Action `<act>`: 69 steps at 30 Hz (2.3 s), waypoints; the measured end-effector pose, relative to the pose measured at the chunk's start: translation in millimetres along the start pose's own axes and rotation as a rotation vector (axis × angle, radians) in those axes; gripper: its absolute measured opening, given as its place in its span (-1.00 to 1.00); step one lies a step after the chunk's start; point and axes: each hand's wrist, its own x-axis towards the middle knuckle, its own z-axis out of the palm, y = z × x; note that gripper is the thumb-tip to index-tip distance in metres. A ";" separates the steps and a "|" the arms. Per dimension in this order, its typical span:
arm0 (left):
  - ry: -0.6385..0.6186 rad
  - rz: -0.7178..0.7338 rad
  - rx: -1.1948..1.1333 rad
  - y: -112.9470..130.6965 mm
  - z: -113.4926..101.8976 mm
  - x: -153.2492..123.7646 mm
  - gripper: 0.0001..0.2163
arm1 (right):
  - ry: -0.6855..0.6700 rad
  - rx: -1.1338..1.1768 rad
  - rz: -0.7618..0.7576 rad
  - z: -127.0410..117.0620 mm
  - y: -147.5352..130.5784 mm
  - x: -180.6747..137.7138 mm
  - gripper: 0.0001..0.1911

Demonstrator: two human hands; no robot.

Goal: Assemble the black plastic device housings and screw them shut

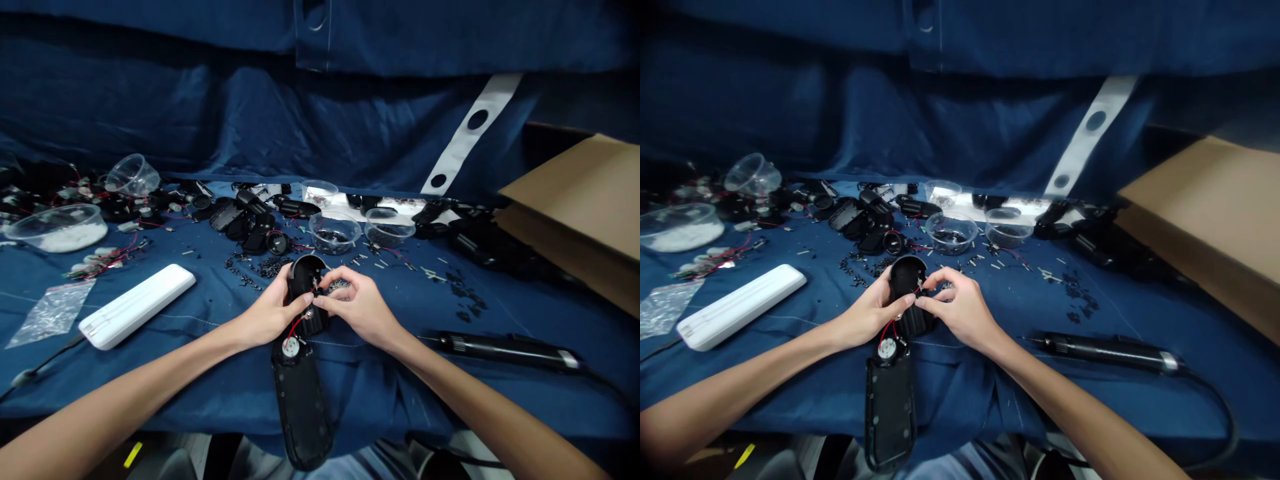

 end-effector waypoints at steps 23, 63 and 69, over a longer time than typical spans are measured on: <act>0.003 -0.023 0.034 18.2 2.7 2.7 -0.46 | 0.113 -0.453 -0.634 -5.5 8.2 -8.7 -0.88; 0.043 -0.207 -0.174 14.6 7.6 -4.0 -0.63 | 0.033 -0.439 -0.760 -4.4 8.8 -8.2 -0.93; 0.038 -0.221 -0.190 15.9 8.5 -4.0 -0.59 | 0.048 -0.476 -0.772 -6.5 13.6 -5.8 -0.92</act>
